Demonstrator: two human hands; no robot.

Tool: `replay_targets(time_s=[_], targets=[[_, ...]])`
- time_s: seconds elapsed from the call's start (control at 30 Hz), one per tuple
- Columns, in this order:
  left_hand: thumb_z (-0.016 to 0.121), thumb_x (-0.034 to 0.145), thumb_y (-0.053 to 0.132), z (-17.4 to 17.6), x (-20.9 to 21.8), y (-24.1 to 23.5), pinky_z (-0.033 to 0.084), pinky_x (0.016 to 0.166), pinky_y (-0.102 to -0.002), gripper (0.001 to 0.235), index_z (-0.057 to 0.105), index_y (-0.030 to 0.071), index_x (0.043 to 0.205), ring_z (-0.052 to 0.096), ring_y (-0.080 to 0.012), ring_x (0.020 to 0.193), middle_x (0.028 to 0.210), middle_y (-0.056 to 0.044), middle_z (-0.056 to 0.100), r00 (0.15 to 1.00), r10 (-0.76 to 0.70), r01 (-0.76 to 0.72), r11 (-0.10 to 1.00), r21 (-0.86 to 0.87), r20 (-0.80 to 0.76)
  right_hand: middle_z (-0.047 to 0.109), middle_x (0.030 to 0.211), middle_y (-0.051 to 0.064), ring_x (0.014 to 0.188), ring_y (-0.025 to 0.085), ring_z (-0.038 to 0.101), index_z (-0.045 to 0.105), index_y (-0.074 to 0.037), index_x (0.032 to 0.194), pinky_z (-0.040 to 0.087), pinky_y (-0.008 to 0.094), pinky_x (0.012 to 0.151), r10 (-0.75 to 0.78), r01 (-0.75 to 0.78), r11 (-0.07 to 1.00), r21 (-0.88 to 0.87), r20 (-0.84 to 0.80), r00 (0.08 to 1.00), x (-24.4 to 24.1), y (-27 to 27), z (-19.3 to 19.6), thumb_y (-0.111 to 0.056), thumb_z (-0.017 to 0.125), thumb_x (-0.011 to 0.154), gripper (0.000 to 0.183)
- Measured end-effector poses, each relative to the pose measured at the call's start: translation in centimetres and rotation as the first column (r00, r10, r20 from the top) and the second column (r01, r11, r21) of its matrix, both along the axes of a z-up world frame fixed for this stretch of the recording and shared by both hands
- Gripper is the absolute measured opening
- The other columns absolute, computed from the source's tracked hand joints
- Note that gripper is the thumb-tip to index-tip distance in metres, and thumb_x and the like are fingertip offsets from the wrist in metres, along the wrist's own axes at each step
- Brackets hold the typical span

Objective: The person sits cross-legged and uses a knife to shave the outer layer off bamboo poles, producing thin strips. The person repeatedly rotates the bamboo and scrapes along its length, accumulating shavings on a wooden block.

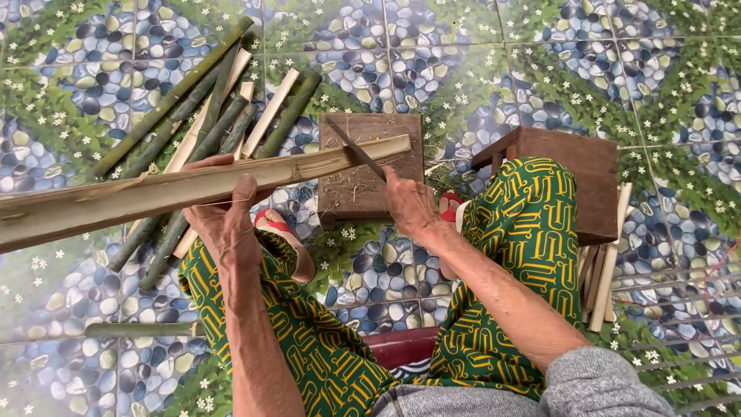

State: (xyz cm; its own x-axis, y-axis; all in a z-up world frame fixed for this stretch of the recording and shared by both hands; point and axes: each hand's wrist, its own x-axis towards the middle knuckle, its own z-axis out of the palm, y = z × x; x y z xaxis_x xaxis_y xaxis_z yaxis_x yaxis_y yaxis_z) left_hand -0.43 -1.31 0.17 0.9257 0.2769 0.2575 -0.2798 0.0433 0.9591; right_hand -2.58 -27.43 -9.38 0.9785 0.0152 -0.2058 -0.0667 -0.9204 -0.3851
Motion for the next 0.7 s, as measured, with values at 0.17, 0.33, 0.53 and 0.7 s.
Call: replay_targets(time_s=[0.17, 0.33, 0.53, 0.7], targets=[[0.077, 0.096, 0.010, 0.9, -0.3, -0.5, 0.070, 0.079, -0.034, 0.034, 0.054, 0.012, 0.122, 0.067, -0.0177, 0.097, 0.116, -0.008, 0.063, 1.000, 0.007, -0.007, 0.999, -0.039, -0.004, 0.077, 0.093, 0.019, 0.096, 0.044, 0.076, 0.042, -0.019, 0.150, 0.057, 0.062, 0.087, -0.112, 0.109, 0.993, -0.041, -0.071, 0.991, 0.9, -1.8, -3.2, -0.014, 0.036, 0.099, 0.051], [0.077, 0.096, 0.011, 1.6, -0.6, -0.8, 0.071, 0.077, -0.036, 0.031, 0.056, 0.012, 0.120, 0.067, -0.0197, 0.095, 0.112, -0.010, 0.061, 1.000, 0.016, -0.016, 0.999, -0.032, -0.002, 0.077, 0.097, 0.022, 0.099, 0.046, 0.074, 0.041, -0.014, 0.152, 0.057, 0.065, 0.085, -0.112, 0.107, 0.993, -0.058, -0.078, 0.991, 0.1, -1.1, -1.6, -0.011, 0.038, 0.098, 0.054], [0.077, 0.097, 0.010, 0.9, -0.4, -1.1, 0.070, 0.080, -0.035, 0.034, 0.055, 0.014, 0.123, 0.066, -0.0186, 0.098, 0.116, -0.009, 0.063, 1.000, 0.018, -0.018, 1.000, -0.023, 0.019, 0.078, 0.096, 0.022, 0.091, 0.039, 0.078, 0.043, -0.010, 0.157, 0.062, 0.056, 0.081, -0.012, 0.014, 0.998, -0.068, 0.030, 0.999, -0.9, 2.7, 4.7, -0.011, 0.036, 0.104, 0.053], [0.076, 0.096, 0.010, 1.4, -0.3, -1.2, 0.070, 0.081, -0.035, 0.034, 0.054, 0.015, 0.122, 0.065, -0.0176, 0.099, 0.117, -0.008, 0.063, 1.000, 0.012, -0.012, 0.998, -0.056, -0.008, 0.075, 0.095, 0.018, 0.097, 0.045, 0.074, 0.047, -0.029, 0.148, 0.060, 0.066, 0.069, -0.246, 0.238, 0.969, -0.068, -0.149, 0.958, 2.6, -3.9, -7.8, -0.023, 0.034, 0.106, 0.044]])
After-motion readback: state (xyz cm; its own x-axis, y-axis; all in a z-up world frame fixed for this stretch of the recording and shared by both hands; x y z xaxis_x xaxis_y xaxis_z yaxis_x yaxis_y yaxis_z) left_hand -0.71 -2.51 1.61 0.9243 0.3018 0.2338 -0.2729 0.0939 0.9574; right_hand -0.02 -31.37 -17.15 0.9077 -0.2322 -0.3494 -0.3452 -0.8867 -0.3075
